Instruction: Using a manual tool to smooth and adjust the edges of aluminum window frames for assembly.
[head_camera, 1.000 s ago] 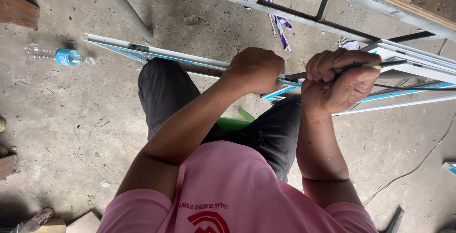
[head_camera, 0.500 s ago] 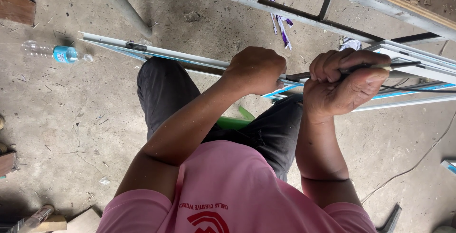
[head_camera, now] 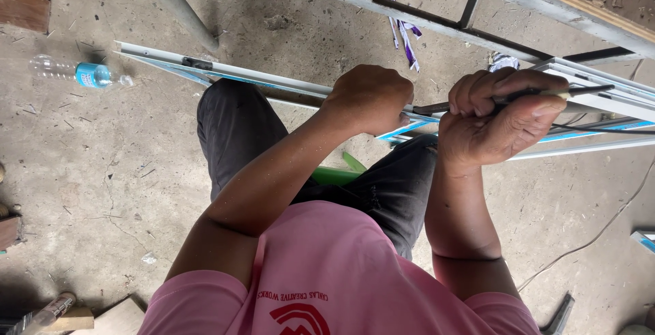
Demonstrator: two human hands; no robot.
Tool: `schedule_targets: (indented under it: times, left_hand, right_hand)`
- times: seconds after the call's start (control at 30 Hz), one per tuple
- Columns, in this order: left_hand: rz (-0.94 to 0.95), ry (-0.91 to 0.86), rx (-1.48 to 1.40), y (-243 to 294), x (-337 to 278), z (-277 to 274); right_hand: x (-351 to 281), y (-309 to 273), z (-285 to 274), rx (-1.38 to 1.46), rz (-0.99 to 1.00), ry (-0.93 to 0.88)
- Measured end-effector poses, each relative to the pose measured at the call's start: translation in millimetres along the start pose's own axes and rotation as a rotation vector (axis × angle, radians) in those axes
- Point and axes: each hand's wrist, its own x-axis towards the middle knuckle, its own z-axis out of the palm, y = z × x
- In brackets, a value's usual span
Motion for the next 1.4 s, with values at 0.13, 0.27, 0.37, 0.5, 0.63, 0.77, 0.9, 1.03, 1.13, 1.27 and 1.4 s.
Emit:
schedule_targets:
  times: [0.13,0.27,0.37,0.5,0.63,0.77,0.9,1.03,1.13,1.27,1.4]
  left_hand:
    - [0.004,0.011,0.002,-1.3,1.5,2.0]
    - [0.006,0.011,0.0,-1.6,1.6,2.1]
    - [0.008,0.017,-0.002,-1.4,0.9,2.6]
    - [0.01,0.012,-0.001,-0.6,0.5,2.1]
    - [-0.002,-0.003,0.005,0.3,2.8,3.3]
    - [-0.024,-0.068,-0.009,5.9,-3.6,-13.7]
    - [-0.088,-0.141,-0.017,11.4,-9.1,-24.3]
    - [0.008,-0.051,-0.118,13.3,-22.8,-26.4]
    - [-0.009,-0.032,-0.096,20.2,-37.5,-29.6]
    - [-0.017,-0.036,-0.124,19.6,-38.2,-26.7]
    - [0.038,0.014,-0.081,20.9,-31.9,-25.4]
  right_hand:
    - [0.5,2.5,-1.4,0.024,0.029,0.065]
    - [2.1,0.4,3.5,-0.008,-0.015,0.038]
    - [2.1,0.1,2.1,0.001,0.005,0.046]
    - [2.6,-2.2,4.1,-0.016,0.009,0.035]
    - [-2.9,-0.5,3.4,-0.021,0.008,0.039]
    - [-17.1,14.8,-12.8,0.059,-0.046,0.052]
    - [-20.7,20.8,-16.3,0.053,-0.077,0.095]
    - [-19.6,48.3,-25.6,0.028,-0.315,0.09]
    - [-21.5,47.2,-23.3,0.038,-0.313,0.099]
    - [-22.0,34.0,-14.7,0.074,-0.3,0.098]
    - [-14.4,2.3,-26.8,0.016,-0.322,0.149]
